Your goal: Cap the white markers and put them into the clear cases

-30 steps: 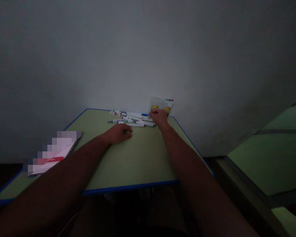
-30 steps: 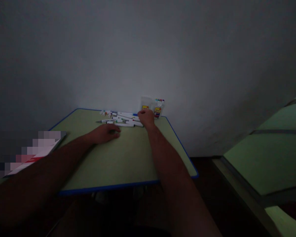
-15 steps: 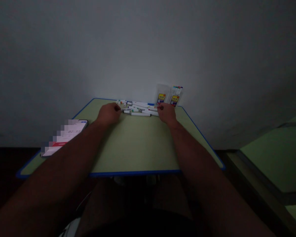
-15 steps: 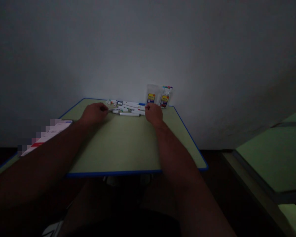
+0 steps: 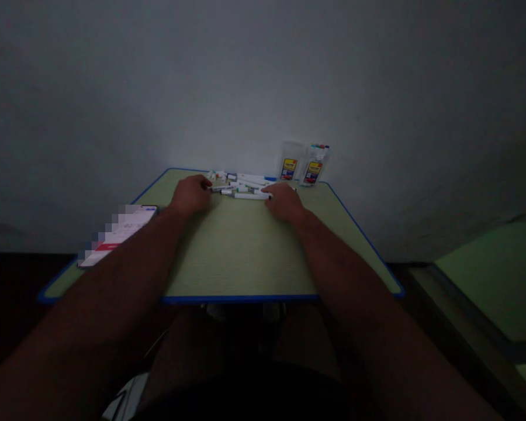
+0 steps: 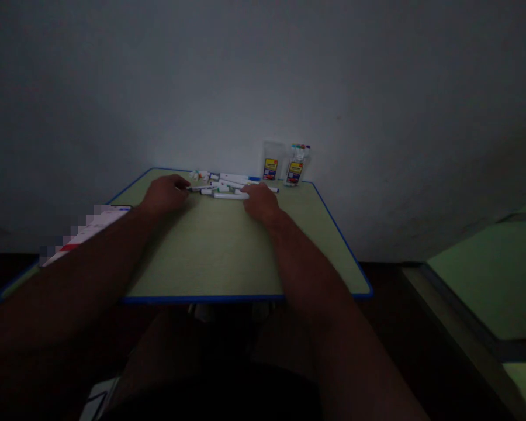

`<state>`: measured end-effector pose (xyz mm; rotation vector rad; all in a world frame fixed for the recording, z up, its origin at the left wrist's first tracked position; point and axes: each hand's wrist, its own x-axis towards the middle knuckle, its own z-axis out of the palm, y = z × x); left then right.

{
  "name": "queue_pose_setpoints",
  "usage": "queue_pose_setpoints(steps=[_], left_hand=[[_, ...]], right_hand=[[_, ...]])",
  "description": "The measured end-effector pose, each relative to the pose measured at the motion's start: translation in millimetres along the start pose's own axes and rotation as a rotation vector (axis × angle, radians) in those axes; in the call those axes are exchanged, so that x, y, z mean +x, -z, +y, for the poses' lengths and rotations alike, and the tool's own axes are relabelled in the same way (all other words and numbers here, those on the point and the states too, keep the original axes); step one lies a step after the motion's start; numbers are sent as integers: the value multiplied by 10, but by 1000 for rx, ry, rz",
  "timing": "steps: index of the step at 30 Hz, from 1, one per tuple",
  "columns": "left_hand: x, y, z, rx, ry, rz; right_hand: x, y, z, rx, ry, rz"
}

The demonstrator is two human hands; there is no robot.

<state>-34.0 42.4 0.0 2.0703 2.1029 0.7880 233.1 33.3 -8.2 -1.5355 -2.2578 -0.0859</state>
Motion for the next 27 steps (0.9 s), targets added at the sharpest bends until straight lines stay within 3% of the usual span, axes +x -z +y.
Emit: queue_pose_setpoints(steps=[9, 14, 27], left_hand=[[2, -15, 11, -1, -18, -27], [12, -39, 2, -2, -31, -16], [-39, 3, 69, 16, -35, -34]], right_hand=[[-2, -51, -127, -113, 190, -110], [12, -64, -132, -107, 164, -145], [5, -76, -106, -43, 111, -89]])
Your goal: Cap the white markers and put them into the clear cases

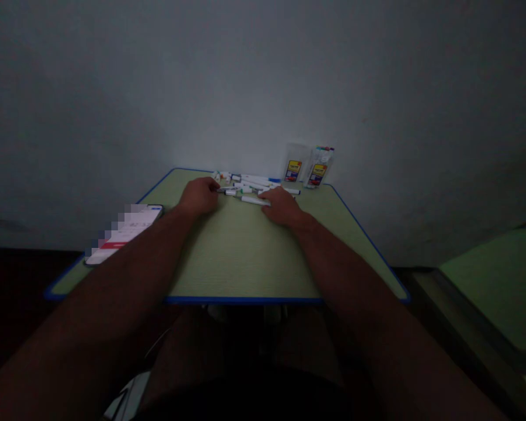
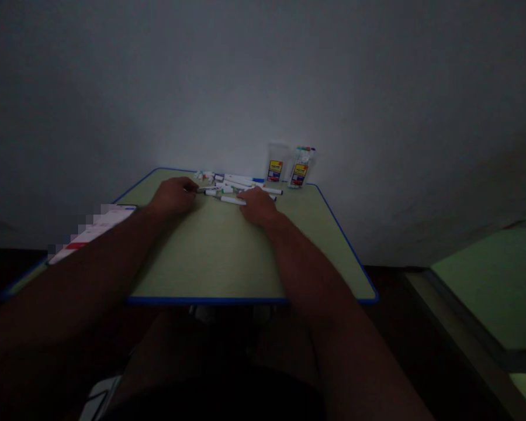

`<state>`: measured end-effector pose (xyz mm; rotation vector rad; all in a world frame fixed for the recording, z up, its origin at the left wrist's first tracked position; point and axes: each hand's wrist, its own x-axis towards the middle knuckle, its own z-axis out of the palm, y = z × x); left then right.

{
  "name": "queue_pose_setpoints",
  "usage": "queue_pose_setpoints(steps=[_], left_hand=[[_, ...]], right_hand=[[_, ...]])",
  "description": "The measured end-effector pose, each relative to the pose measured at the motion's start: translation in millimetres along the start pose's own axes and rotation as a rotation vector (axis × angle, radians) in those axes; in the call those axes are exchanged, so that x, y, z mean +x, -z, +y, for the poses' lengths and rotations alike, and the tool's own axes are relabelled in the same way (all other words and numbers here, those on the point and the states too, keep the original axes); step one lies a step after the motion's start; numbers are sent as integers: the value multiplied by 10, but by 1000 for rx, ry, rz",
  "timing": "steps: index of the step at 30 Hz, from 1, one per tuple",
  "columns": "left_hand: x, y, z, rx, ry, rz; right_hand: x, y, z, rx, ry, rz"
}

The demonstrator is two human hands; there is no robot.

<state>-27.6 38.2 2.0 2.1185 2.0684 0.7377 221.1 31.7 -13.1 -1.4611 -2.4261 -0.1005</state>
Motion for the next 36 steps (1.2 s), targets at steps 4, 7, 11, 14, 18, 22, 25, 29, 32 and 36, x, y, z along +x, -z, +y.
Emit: queue_pose_setpoints(steps=[4, 7, 11, 14, 18, 22, 25, 29, 32, 36], left_hand=[[-7, 3, 7, 0, -10, -12], [-14, 5, 12, -1, -32, -17], [-14, -13, 12, 11, -37, -34], [-7, -39, 11, 8, -47, -39], [-9, -65, 24, -4, -64, -31], [-22, -75, 49, 12, -76, -63], [-29, -85, 54, 20, -89, -82], [-25, -105, 47, 6, -85, -93], [-17, -125, 47, 18, -92, -97], [-21, -134, 61, 4, -90, -102]], right_hand=[[2, 19, -10, -7, -4, -28], [0, 60, -29, 7, -24, -58], [-10, 108, -48, 28, -57, -87], [-17, 121, -38, 22, -68, -96], [-24, 135, -23, -7, -90, -111], [-28, 166, -76, -62, -123, -124], [-39, 189, -134, -119, -119, -146], [-92, 191, -114, -135, -80, -169], [-145, 171, -34, -80, -80, -128], [-178, 149, 25, -38, -121, -102]])
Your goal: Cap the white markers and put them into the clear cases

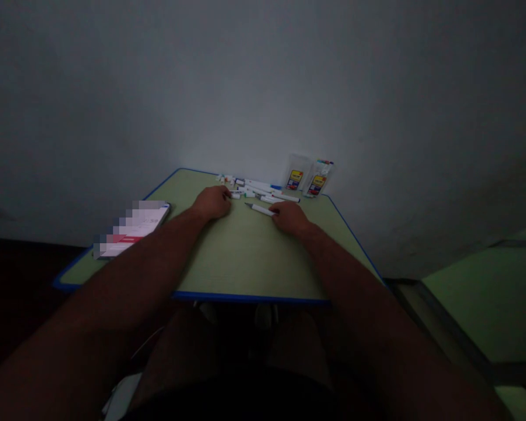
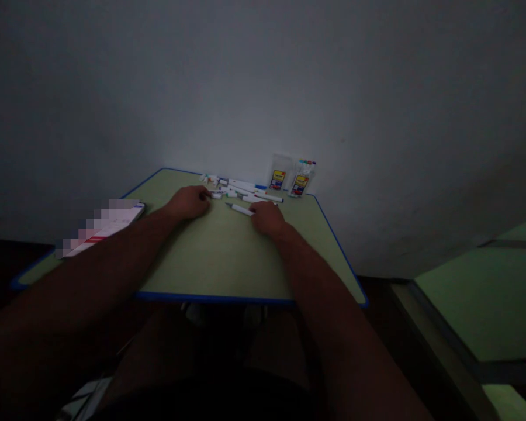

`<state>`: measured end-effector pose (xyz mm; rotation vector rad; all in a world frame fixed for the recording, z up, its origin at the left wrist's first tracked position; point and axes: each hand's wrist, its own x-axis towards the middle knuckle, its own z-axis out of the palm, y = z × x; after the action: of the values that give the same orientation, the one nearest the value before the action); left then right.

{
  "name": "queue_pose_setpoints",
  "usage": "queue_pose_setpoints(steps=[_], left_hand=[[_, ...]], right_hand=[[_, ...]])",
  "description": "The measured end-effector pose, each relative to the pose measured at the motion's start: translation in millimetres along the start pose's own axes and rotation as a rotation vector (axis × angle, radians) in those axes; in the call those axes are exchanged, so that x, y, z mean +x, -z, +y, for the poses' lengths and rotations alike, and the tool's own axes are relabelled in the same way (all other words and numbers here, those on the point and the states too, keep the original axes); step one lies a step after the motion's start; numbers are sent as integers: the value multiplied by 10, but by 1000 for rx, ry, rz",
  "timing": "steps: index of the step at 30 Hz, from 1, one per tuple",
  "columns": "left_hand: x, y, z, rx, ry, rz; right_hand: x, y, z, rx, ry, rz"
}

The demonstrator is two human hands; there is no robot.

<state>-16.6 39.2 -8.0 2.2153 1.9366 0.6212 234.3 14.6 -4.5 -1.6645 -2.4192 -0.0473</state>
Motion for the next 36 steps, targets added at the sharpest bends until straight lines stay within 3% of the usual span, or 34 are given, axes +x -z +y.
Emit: queue_pose_setpoints(steps=[8, 16, 21, 25, 29, 36], left_hand=[[-43, 24, 19, -20, 0, 4], [-11, -24, -15, 12, -16, 45], [-14, -28, -24, -6, -17, 41], [-23, -16, -13, 8, -27, 43], [-9, -61, -19, 69, -79, 72], [53, -212, -53, 122, -208, 140]], right_hand=[[-85, -66, -29, 62, -61, 104], [-49, -109, -35, -6, 21, 75], [-66, -86, -73, 32, -32, 94], [-91, 7, -34, 223, -166, 146], [-86, 98, 5, 558, -308, 190], [-74, 119, -63, 1197, -372, 107]])
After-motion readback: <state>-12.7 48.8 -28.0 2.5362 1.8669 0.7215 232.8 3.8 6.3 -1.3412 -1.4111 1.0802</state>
